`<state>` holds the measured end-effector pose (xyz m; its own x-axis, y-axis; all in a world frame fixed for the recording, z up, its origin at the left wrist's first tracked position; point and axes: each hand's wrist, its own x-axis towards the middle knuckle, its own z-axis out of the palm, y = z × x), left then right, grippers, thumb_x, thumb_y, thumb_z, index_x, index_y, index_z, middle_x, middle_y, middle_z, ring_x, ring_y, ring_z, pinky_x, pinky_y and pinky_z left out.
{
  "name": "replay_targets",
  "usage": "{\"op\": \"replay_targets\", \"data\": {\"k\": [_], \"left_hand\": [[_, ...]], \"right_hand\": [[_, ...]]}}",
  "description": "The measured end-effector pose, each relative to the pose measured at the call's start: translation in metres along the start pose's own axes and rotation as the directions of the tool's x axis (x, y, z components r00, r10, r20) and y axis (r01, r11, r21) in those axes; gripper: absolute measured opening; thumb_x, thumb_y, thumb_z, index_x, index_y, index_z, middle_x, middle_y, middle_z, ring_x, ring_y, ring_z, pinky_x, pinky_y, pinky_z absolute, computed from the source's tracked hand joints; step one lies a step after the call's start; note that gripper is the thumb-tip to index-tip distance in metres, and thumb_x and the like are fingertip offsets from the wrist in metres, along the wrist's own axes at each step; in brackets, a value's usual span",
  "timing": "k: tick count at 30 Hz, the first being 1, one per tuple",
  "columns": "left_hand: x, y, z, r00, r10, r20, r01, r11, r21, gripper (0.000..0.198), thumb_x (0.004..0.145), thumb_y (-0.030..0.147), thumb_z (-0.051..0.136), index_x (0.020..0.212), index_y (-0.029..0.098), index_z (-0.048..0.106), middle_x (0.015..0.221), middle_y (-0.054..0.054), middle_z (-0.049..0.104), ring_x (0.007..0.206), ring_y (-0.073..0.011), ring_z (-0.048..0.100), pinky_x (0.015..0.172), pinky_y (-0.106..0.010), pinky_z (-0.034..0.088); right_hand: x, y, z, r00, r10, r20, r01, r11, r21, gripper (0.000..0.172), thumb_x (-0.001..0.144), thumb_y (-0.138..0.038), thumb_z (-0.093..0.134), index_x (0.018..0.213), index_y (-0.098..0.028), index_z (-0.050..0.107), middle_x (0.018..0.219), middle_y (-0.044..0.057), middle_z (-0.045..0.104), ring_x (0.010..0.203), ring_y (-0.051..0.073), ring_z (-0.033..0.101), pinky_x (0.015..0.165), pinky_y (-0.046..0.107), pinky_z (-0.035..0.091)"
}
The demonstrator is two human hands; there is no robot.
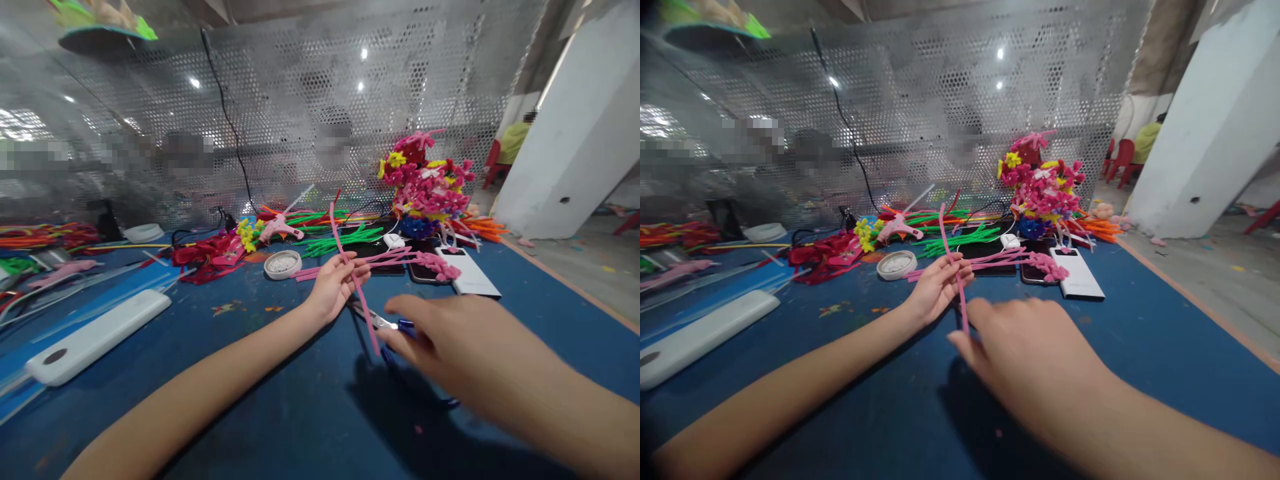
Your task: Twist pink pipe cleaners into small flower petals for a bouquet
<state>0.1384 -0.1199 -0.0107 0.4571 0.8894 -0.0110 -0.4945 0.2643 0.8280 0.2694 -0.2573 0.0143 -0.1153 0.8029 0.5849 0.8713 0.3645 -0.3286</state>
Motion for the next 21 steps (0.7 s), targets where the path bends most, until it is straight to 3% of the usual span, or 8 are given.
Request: {"op": "replay_targets", "data": {"k": [2, 5, 7, 10, 13, 16, 19, 21], "left_hand": [[-0.001, 0.006, 0.005, 1.0, 0.018, 0.025, -0.018, 1.0, -0.002, 0.013, 0.082, 0.002, 0.048, 0.089, 0.012, 0.053, 0.083, -0.007, 0.067, 0.072, -0.0132, 0.066, 0.075, -0.029, 0.054], [-0.004, 0.009, 0.011, 0.998, 0.031, 0.062, -0.031, 1.0, 0.004, 0.014, 0.083, 0.002, 0.048, 0.09, 0.013, 0.052, 0.088, -0.007, 0.067, 0.075, -0.0136, 0.067, 0.078, -0.03, 0.053], [-0.006, 0.008, 0.013, 0.994, 0.034, 0.103, -0.036, 0.999, 0.02, 0.013, 0.083, 0.003, 0.049, 0.092, 0.013, 0.052, 0.091, -0.007, 0.066, 0.079, -0.014, 0.067, 0.079, -0.029, 0.052], [-0.008, 0.004, 0.013, 0.979, 0.035, 0.203, -0.053, 0.995, 0.084, 0.014, 0.086, 0.013, 0.05, 0.1, 0.015, 0.051, 0.101, -0.009, 0.063, 0.091, -0.017, 0.064, 0.08, -0.03, 0.051], [-0.01, 0.002, 0.007, 0.921, 0.083, 0.38, -0.189, 0.949, 0.251, 0.035, 0.087, 0.037, 0.05, 0.117, 0.02, 0.046, 0.119, -0.012, 0.054, 0.106, -0.0236, 0.055, 0.078, -0.034, 0.05], [-0.014, 0.001, -0.003, 0.795, 0.141, 0.59, -0.47, 0.758, 0.452, 0.054, 0.083, 0.052, 0.049, 0.126, 0.022, 0.041, 0.124, -0.012, 0.048, 0.112, -0.0264, 0.048, 0.081, -0.036, 0.047], [-0.019, -0.002, -0.009, 0.674, 0.141, 0.725, -0.694, 0.457, 0.556, 0.053, 0.08, 0.054, 0.052, 0.12, 0.02, 0.044, 0.116, -0.012, 0.05, 0.106, -0.0247, 0.05, 0.083, -0.036, 0.046], [-0.024, -0.003, -0.009, 0.649, 0.134, 0.749, -0.752, 0.258, 0.607, 0.05, 0.078, 0.052, 0.055, 0.113, 0.018, 0.047, 0.11, -0.011, 0.053, 0.1, -0.0231, 0.052, 0.083, -0.036, 0.046]], "right_hand": [[0.01, 0.003, 0.005, 0.967, 0.091, 0.238, -0.104, 0.994, 0.04, 0.027, 0.077, -0.047, 0.061, 0.069, -0.022, 0.066, 0.047, 0.0, 0.058, 0.042, 0.015, 0.051, 0.039, 0.026, 0.031], [0.017, 0.005, 0.02, 0.809, 0.131, 0.573, -0.333, 0.905, 0.264, 0.024, 0.077, -0.042, 0.061, 0.068, -0.019, 0.064, 0.051, -0.001, 0.06, 0.044, 0.012, 0.053, 0.039, 0.022, 0.031], [0.018, 0.005, 0.03, 0.734, 0.086, 0.674, -0.481, 0.766, 0.426, 0.024, 0.08, -0.038, 0.057, 0.068, -0.017, 0.062, 0.049, -0.003, 0.056, 0.039, 0.008, 0.048, 0.038, 0.019, 0.032], [0.015, 0.006, 0.04, 0.68, 0.025, 0.733, -0.634, 0.521, 0.571, 0.024, 0.083, -0.035, 0.051, 0.072, -0.016, 0.06, 0.049, -0.004, 0.055, 0.033, 0.005, 0.04, 0.034, 0.016, 0.028], [0.011, 0.011, 0.044, 0.779, 0.088, 0.621, -0.608, 0.35, 0.713, 0.025, 0.079, -0.036, 0.058, 0.071, -0.014, 0.064, 0.052, -0.002, 0.058, 0.036, 0.005, 0.042, 0.036, 0.017, 0.03], [0.008, 0.019, 0.048, 0.891, 0.261, 0.371, -0.439, 0.29, 0.851, 0.028, 0.075, -0.04, 0.063, 0.067, -0.013, 0.068, 0.055, 0.0, 0.059, 0.045, 0.006, 0.046, 0.044, 0.019, 0.036], [0.007, 0.028, 0.054, 0.883, 0.37, 0.289, -0.399, 0.269, 0.877, 0.033, 0.078, -0.046, 0.059, 0.071, -0.015, 0.068, 0.054, -0.001, 0.057, 0.048, 0.008, 0.048, 0.047, 0.02, 0.039], [0.008, 0.033, 0.056, 0.872, 0.401, 0.28, -0.407, 0.278, 0.87, 0.033, 0.077, -0.047, 0.06, 0.072, -0.015, 0.069, 0.054, 0.0, 0.059, 0.048, 0.009, 0.05, 0.047, 0.021, 0.04]]}}
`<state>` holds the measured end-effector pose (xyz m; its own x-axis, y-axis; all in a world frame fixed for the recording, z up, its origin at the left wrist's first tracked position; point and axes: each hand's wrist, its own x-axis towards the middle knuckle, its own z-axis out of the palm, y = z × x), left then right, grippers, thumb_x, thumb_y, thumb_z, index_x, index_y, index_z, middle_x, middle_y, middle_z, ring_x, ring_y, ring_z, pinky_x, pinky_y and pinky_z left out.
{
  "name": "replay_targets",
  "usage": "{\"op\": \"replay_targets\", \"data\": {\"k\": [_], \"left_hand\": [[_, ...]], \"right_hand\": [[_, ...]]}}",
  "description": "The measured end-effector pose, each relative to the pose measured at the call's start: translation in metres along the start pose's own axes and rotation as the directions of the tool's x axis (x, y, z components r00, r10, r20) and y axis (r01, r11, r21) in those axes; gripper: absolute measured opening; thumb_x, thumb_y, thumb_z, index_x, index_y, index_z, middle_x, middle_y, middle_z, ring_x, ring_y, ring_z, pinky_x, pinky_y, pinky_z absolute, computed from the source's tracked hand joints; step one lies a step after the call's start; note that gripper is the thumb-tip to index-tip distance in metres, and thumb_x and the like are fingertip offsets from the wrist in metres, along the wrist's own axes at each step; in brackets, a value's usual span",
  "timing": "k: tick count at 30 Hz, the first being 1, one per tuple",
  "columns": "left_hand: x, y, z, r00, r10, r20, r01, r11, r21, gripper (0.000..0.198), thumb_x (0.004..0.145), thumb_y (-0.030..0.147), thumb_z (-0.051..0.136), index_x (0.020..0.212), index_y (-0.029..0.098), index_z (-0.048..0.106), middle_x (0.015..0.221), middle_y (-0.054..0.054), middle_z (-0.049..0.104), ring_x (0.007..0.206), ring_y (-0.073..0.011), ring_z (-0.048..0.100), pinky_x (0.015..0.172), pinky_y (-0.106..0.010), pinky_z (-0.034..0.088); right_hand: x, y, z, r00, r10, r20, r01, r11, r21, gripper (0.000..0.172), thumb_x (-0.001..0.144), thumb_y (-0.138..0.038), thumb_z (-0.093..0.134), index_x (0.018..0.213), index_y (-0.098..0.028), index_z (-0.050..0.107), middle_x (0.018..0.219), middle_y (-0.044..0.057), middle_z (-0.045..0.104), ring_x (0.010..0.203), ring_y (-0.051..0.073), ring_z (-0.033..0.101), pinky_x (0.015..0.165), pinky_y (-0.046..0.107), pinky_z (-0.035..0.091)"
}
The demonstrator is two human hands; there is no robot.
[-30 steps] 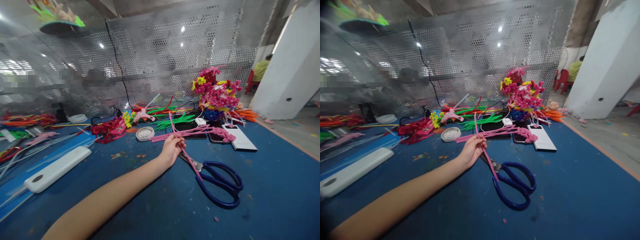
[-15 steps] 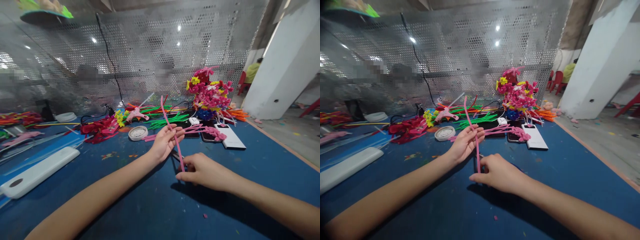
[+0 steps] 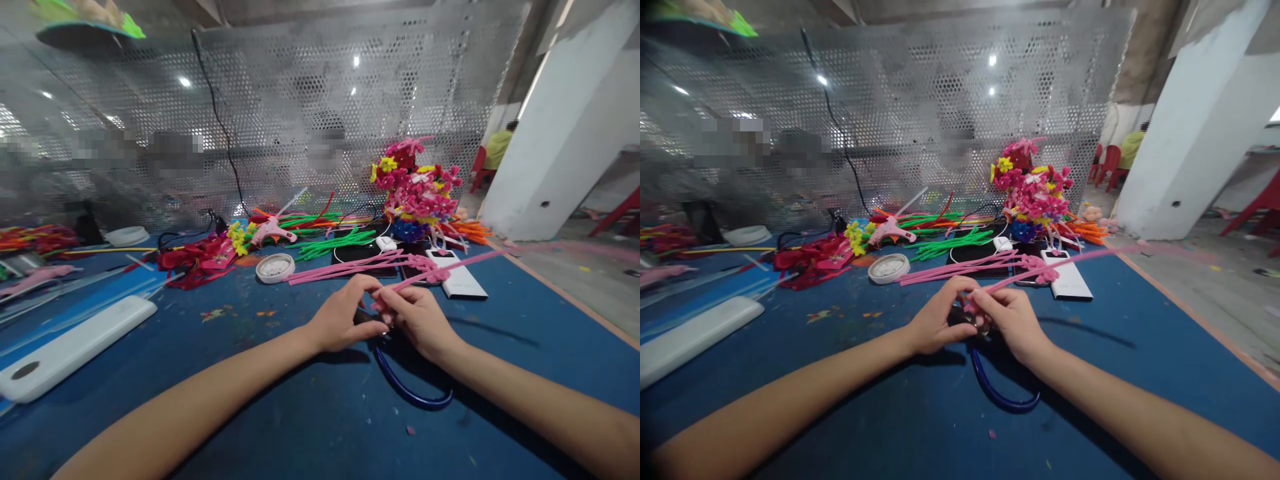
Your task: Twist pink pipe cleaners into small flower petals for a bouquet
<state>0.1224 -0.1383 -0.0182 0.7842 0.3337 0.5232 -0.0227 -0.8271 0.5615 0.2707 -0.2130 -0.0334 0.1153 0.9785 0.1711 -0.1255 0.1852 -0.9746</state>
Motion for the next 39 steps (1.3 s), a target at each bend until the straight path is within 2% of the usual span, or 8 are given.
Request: {"op": "replay_targets", "data": {"k": [4, 9, 12, 15, 20, 28, 34, 39], "left_hand": [[-0.003, 0.008, 0.001, 0.996, -0.061, -0.064, 0.073, 0.974, 0.216, 0.038, 0.083, 0.046, 0.052, 0.11, 0.018, 0.052, 0.104, -0.008, 0.06, 0.092, -0.0191, 0.057, 0.078, -0.031, 0.047], [-0.004, 0.004, -0.001, 0.963, -0.228, -0.142, 0.249, 0.956, 0.157, 0.021, 0.088, 0.034, 0.049, 0.089, 0.022, 0.066, 0.084, -0.001, 0.069, 0.076, -0.0146, 0.062, 0.071, -0.024, 0.045], [-0.003, -0.001, 0.0, 0.932, -0.333, -0.145, 0.354, 0.921, 0.162, 0.021, 0.086, 0.033, 0.05, 0.086, 0.021, 0.067, 0.079, 0.0, 0.07, 0.071, -0.0153, 0.062, 0.065, -0.023, 0.044], [-0.002, -0.004, 0.002, 0.916, -0.369, -0.156, 0.394, 0.9, 0.187, 0.021, 0.086, 0.033, 0.048, 0.087, 0.021, 0.065, 0.076, 0.0, 0.068, 0.067, -0.0153, 0.061, 0.058, -0.022, 0.042], [-0.002, 0.0, 0.004, 0.917, -0.372, -0.148, 0.397, 0.891, 0.22, 0.02, 0.087, 0.033, 0.046, 0.088, 0.022, 0.063, 0.078, 0.0, 0.067, 0.069, -0.0156, 0.059, 0.059, -0.022, 0.04], [-0.005, 0.003, 0.007, 0.948, -0.308, -0.076, 0.317, 0.918, 0.24, 0.023, 0.089, 0.03, 0.043, 0.096, 0.023, 0.064, 0.095, -0.002, 0.067, 0.087, -0.0186, 0.059, 0.074, -0.026, 0.041], [-0.007, 0.002, 0.007, 0.968, -0.252, -0.019, 0.249, 0.94, 0.234, 0.024, 0.087, 0.024, 0.045, 0.1, 0.023, 0.065, 0.095, -0.004, 0.066, 0.089, -0.0192, 0.058, 0.079, -0.027, 0.042], [-0.007, 0.001, 0.008, 0.976, -0.218, 0.02, 0.21, 0.96, 0.185, 0.026, 0.083, 0.02, 0.048, 0.104, 0.022, 0.064, 0.091, -0.005, 0.065, 0.084, -0.0195, 0.059, 0.077, -0.027, 0.042]], "right_hand": [[0.006, -0.001, -0.01, 0.999, -0.038, 0.003, 0.038, 0.996, -0.077, 0.027, 0.075, -0.043, 0.064, 0.075, -0.017, 0.071, 0.063, 0.003, 0.066, 0.057, 0.011, 0.057, 0.054, 0.023, 0.045], [0.016, -0.005, -0.02, 0.994, -0.093, 0.061, 0.105, 0.963, -0.248, 0.023, 0.072, -0.038, 0.067, 0.072, -0.016, 0.07, 0.062, 0.003, 0.067, 0.058, 0.013, 0.06, 0.059, 0.026, 0.05], [0.018, -0.003, -0.02, 0.992, -0.098, 0.076, 0.12, 0.925, -0.361, 0.022, 0.074, -0.034, 0.064, 0.08, -0.014, 0.07, 0.063, 0.004, 0.069, 0.057, 0.015, 0.064, 0.055, 0.027, 0.052], [0.017, -0.001, -0.019, 0.984, -0.152, 0.092, 0.177, 0.854, -0.489, 0.021, 0.079, -0.03, 0.057, 0.085, -0.014, 0.069, 0.069, 0.006, 0.071, 0.055, 0.016, 0.065, 0.049, 0.026, 0.052], [0.013, -0.004, -0.022, 0.921, -0.341, 0.19, 0.373, 0.626, -0.685, 0.015, 0.076, -0.021, 0.056, 0.082, -0.017, 0.069, 0.078, 0.006, 0.072, 0.071, 0.018, 0.066, 0.069, 0.03, 0.051], [0.014, 0.003, -0.025, 0.788, -0.511, 0.343, 0.543, 0.318, -0.777, 0.016, 0.08, -0.018, 0.05, 0.08, -0.019, 0.067, 0.074, 0.004, 0.071, 0.066, 0.016, 0.066, 0.065, 0.026, 0.051], [0.015, 0.009, -0.03, 0.717, -0.541, 0.44, 0.613, 0.19, -0.767, 0.016, 0.084, -0.02, 0.048, 0.084, -0.019, 0.065, 0.077, 0.006, 0.071, 0.068, 0.015, 0.065, 0.066, 0.026, 0.051], [0.013, 0.005, -0.03, 0.706, -0.522, 0.479, 0.627, 0.148, -0.764, 0.019, 0.087, -0.02, 0.045, 0.088, -0.018, 0.064, 0.078, 0.006, 0.07, 0.067, 0.015, 0.064, 0.064, 0.026, 0.05]]}}
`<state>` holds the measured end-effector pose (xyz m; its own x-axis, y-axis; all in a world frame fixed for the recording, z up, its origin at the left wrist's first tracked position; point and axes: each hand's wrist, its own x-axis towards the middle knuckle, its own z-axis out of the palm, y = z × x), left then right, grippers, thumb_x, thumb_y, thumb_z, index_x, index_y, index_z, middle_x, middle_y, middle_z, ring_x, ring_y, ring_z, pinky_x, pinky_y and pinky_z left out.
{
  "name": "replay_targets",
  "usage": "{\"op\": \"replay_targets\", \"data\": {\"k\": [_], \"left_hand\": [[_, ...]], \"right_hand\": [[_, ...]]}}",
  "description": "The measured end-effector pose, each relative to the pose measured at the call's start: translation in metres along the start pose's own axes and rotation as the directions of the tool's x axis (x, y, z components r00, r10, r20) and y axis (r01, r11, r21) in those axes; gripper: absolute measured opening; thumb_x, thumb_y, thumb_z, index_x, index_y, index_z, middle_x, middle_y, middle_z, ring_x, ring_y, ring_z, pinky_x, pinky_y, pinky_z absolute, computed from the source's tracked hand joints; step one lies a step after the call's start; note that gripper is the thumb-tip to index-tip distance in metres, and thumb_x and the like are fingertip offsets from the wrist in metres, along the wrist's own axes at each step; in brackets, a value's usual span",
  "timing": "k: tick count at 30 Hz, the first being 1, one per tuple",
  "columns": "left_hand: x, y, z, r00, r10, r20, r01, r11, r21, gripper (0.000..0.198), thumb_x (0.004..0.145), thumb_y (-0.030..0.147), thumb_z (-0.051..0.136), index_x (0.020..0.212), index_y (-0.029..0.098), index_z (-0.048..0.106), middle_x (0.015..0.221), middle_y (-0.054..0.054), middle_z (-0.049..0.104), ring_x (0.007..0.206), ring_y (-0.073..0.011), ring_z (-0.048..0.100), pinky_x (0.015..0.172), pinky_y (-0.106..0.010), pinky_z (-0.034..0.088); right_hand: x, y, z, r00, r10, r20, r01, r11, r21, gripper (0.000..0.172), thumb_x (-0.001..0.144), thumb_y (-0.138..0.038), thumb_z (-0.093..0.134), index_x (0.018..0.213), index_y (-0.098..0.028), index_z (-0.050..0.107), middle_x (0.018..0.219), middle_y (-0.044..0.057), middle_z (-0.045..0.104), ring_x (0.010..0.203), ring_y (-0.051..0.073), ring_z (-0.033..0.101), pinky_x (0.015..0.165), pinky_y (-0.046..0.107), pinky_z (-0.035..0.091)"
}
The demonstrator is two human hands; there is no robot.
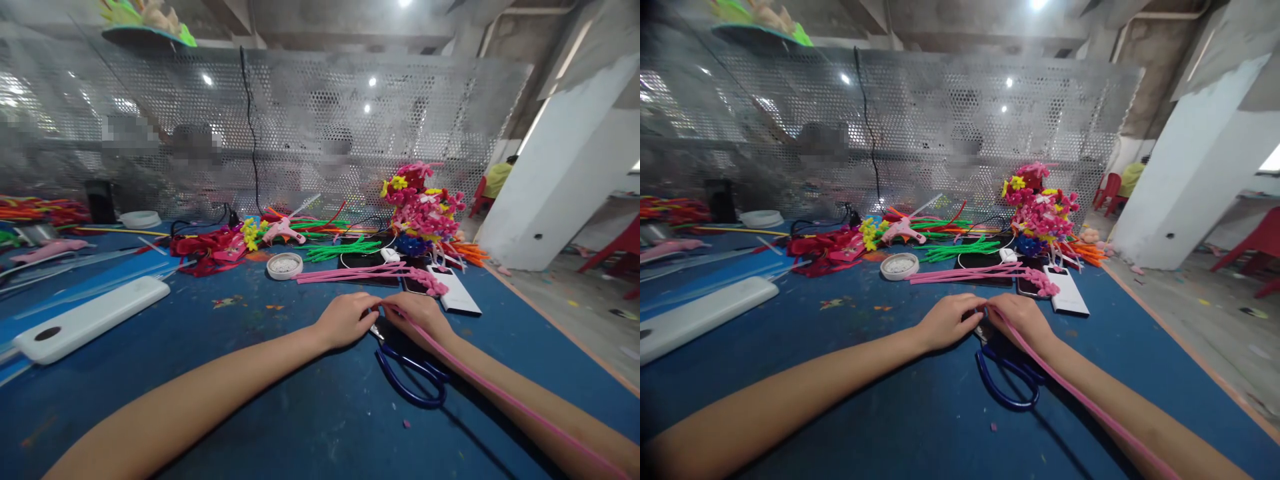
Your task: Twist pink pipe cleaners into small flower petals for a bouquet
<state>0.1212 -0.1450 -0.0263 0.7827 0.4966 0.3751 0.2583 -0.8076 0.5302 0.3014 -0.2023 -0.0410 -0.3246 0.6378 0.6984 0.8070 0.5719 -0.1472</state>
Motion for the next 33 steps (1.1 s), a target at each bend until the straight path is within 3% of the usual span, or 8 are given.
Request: {"op": "replay_targets", "data": {"k": [8, 13, 19, 25, 33], "left_hand": [[0.002, -0.002, -0.004, 0.998, 0.006, 0.062, 0.006, 0.982, -0.189, 0.023, 0.082, 0.019, 0.049, 0.096, 0.02, 0.066, 0.087, -0.005, 0.067, 0.081, -0.0181, 0.059, 0.077, -0.027, 0.043], [0.006, -0.008, -0.003, 0.993, -0.081, 0.09, 0.109, 0.922, -0.372, 0.026, 0.087, 0.027, 0.043, 0.085, 0.014, 0.065, 0.072, -0.004, 0.067, 0.056, -0.0113, 0.058, 0.058, -0.021, 0.047], [0.006, -0.008, 0.001, 0.977, -0.208, 0.042, 0.201, 0.848, -0.49, 0.02, 0.084, 0.027, 0.045, 0.075, 0.014, 0.056, 0.06, -0.001, 0.064, 0.046, -0.0082, 0.056, 0.049, -0.018, 0.045], [0.008, -0.008, 0.001, 0.955, -0.296, -0.039, 0.228, 0.808, -0.544, 0.014, 0.08, 0.023, 0.046, 0.069, 0.016, 0.051, 0.055, 0.002, 0.062, 0.042, -0.008, 0.055, 0.046, -0.017, 0.043], [0.009, -0.015, 0.002, 0.953, -0.296, -0.063, 0.203, 0.779, -0.593, 0.014, 0.082, 0.024, 0.043, 0.072, 0.016, 0.049, 0.056, 0.001, 0.061, 0.043, -0.0085, 0.055, 0.044, -0.017, 0.04]], "right_hand": [[-0.001, -0.005, -0.004, 0.999, 0.04, 0.008, -0.041, 0.999, 0.012, 0.021, 0.088, -0.021, 0.045, 0.084, -0.016, 0.065, 0.073, 0.008, 0.068, 0.065, 0.015, 0.063, 0.064, 0.026, 0.049], [0.004, -0.014, -0.003, 0.992, 0.116, -0.041, -0.113, 0.991, 0.07, 0.02, 0.087, -0.022, 0.048, 0.084, -0.018, 0.067, 0.073, 0.005, 0.07, 0.064, 0.014, 0.065, 0.061, 0.023, 0.051], [0.006, -0.014, -0.003, 0.994, 0.089, -0.062, -0.084, 0.993, 0.077, 0.019, 0.085, -0.021, 0.049, 0.083, -0.02, 0.068, 0.074, 0.004, 0.071, 0.064, 0.015, 0.065, 0.063, 0.024, 0.051], [0.003, -0.008, -0.002, 0.98, 0.076, -0.182, -0.077, 0.997, 0.006, 0.017, 0.082, -0.018, 0.051, 0.083, -0.019, 0.068, 0.071, 0.005, 0.07, 0.061, 0.015, 0.064, 0.063, 0.026, 0.051], [0.006, -0.01, -0.006, 0.969, 0.094, -0.227, -0.1, 0.995, -0.019, 0.017, 0.083, -0.017, 0.05, 0.079, -0.018, 0.067, 0.067, 0.004, 0.068, 0.059, 0.014, 0.063, 0.06, 0.025, 0.049]]}}
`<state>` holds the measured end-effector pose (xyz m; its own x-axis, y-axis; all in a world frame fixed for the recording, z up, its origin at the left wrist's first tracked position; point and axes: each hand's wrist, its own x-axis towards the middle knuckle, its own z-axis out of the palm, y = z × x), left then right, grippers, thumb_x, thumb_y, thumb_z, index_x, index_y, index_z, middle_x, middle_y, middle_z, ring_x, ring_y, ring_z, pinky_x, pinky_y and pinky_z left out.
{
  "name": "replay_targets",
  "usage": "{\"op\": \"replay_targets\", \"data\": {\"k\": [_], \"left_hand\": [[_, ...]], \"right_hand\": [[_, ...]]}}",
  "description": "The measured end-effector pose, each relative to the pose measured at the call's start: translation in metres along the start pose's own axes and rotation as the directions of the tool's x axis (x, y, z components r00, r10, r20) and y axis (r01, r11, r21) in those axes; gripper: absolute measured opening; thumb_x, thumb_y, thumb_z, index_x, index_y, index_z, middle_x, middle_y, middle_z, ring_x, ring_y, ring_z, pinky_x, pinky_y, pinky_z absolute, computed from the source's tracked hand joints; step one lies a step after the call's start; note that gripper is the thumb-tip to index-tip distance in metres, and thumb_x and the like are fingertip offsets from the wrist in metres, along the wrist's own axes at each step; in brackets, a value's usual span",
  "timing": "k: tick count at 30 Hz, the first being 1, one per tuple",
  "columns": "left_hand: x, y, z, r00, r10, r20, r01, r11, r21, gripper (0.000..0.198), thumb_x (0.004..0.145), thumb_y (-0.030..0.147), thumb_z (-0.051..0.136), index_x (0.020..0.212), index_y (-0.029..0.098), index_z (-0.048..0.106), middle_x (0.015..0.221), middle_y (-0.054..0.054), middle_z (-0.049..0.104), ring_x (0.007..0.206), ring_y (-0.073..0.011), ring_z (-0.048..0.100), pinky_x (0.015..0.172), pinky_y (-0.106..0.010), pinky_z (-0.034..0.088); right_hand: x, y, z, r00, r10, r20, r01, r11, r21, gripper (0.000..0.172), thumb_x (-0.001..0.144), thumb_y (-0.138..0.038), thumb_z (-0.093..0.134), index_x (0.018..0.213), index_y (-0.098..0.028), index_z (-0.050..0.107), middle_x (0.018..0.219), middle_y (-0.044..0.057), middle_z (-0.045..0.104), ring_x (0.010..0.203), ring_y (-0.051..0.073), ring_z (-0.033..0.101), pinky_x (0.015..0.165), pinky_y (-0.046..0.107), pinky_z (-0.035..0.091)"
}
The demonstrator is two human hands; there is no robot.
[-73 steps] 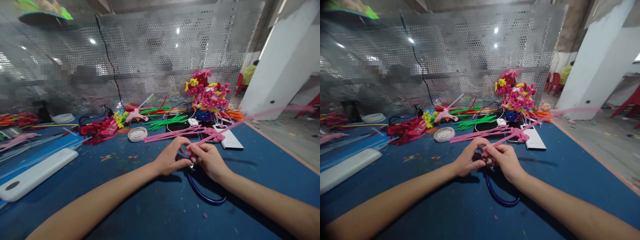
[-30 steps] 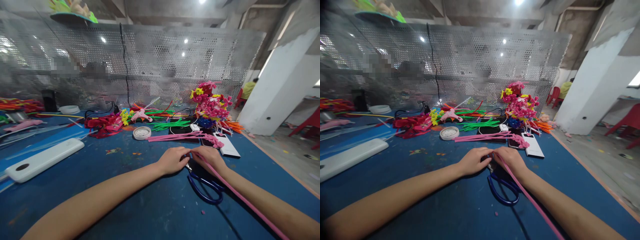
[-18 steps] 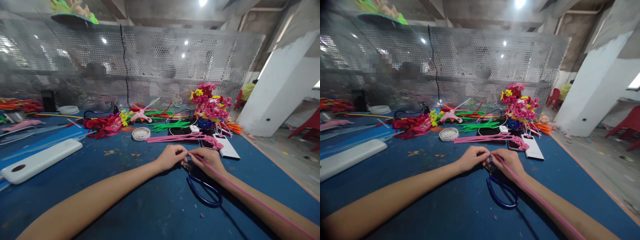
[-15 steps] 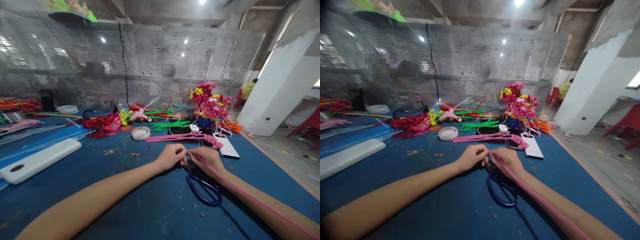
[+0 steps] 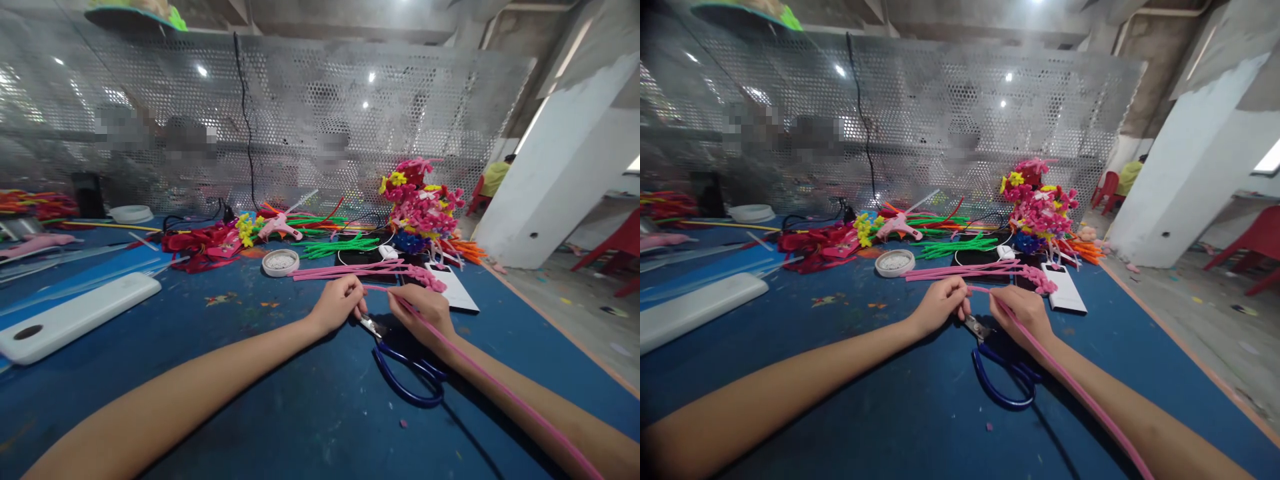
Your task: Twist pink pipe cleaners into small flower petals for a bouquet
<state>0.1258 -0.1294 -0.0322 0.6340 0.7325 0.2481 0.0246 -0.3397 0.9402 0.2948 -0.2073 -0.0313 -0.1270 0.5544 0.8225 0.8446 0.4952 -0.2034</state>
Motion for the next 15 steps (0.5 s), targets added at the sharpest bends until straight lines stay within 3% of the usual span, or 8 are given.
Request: {"op": "replay_targets", "data": {"k": [6, 10, 15], "left_hand": [[-0.0014, 0.0036, 0.0017, 0.993, 0.056, 0.104, -0.053, 0.998, -0.029, 0.03, 0.088, 0.028, 0.04, 0.112, 0.017, 0.055, 0.088, -0.005, 0.065, 0.06, -0.0099, 0.06, 0.051, -0.019, 0.043], [-0.0027, 0.0042, 0.0009, 0.982, 0.062, 0.18, -0.055, 0.997, -0.045, 0.029, 0.085, 0.026, 0.046, 0.107, 0.016, 0.062, 0.089, -0.006, 0.065, 0.067, -0.0116, 0.059, 0.055, -0.019, 0.044], [-0.0014, 0.0024, -0.0003, 0.977, 0.033, 0.209, -0.014, 0.996, -0.09, 0.028, 0.085, 0.028, 0.047, 0.1, 0.012, 0.065, 0.073, -0.005, 0.065, 0.058, -0.01, 0.057, 0.055, -0.019, 0.044]], "right_hand": [[0.0012, -0.0016, -0.0019, 1.0, 0.026, 0.009, -0.026, 0.999, 0.026, 0.017, 0.084, -0.018, 0.05, 0.079, -0.018, 0.066, 0.07, 0.004, 0.069, 0.06, 0.014, 0.063, 0.06, 0.025, 0.048], [0.001, -0.0004, -0.0011, 1.0, 0.015, 0.022, -0.016, 0.998, 0.056, 0.017, 0.084, -0.019, 0.05, 0.08, -0.019, 0.066, 0.07, 0.003, 0.069, 0.061, 0.014, 0.064, 0.059, 0.025, 0.049], [-0.0016, 0.0042, 0.0022, 0.998, -0.032, 0.048, 0.027, 0.994, 0.104, 0.016, 0.084, -0.019, 0.052, 0.079, -0.02, 0.067, 0.07, 0.003, 0.069, 0.06, 0.014, 0.063, 0.058, 0.025, 0.049]]}}
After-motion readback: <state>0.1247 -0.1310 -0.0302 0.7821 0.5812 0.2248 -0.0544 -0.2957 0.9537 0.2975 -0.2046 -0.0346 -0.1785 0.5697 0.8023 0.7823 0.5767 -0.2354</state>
